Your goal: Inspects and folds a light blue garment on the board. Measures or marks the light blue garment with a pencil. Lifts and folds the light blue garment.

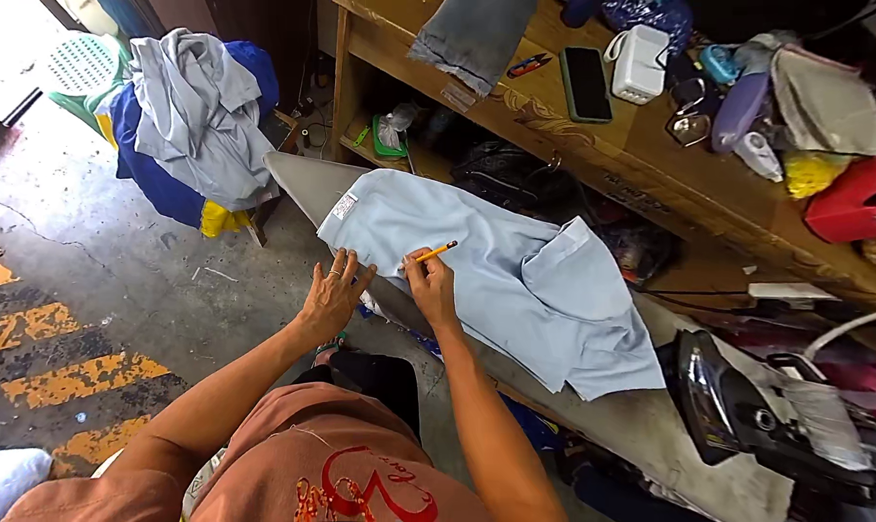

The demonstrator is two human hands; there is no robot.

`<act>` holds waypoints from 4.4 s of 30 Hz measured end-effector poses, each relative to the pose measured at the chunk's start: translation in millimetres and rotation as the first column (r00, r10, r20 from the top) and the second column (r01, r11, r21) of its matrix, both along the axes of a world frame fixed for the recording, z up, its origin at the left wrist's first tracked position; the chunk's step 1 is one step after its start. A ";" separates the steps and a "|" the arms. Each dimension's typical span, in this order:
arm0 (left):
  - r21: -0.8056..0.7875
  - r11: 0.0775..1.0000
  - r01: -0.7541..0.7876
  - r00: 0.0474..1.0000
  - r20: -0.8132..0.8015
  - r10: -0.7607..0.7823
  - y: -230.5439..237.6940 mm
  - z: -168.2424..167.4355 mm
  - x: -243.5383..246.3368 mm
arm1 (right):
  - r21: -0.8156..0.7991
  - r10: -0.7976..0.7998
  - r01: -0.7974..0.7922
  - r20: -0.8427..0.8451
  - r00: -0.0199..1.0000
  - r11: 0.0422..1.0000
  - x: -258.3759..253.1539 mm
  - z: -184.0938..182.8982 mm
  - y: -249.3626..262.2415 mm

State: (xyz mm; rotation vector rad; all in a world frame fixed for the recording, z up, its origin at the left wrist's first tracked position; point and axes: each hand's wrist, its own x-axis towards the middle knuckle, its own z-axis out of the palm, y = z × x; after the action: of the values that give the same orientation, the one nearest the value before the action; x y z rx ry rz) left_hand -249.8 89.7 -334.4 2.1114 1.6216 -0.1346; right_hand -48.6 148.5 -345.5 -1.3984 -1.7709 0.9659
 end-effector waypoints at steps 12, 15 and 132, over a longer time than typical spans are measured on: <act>0.003 1.000 -0.017 0.999 0.036 0.017 -1.7 -2.2 1.4 | 0.085 0.108 -0.109 0.020 0.994 0.990 -32.7 33.3 17.6; -0.004 1.000 -0.018 0.999 0.051 0.018 -0.3 -1.8 1.3 | -0.033 0.127 -0.135 -0.172 0.977 0.990 -38.6 5.1 21.9; 0.049 0.889 -0.455 0.875 0.206 0.437 101.2 4.3 -38.5 | 0.345 -0.564 0.460 0.318 0.763 0.818 194.6 -43.8 -137.5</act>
State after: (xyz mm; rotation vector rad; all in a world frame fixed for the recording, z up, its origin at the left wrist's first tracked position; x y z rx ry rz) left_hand -288.3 190.9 -330.1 1.6916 1.9765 0.2940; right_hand 146.0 11.0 -389.3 -1.8758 -1.5621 0.1468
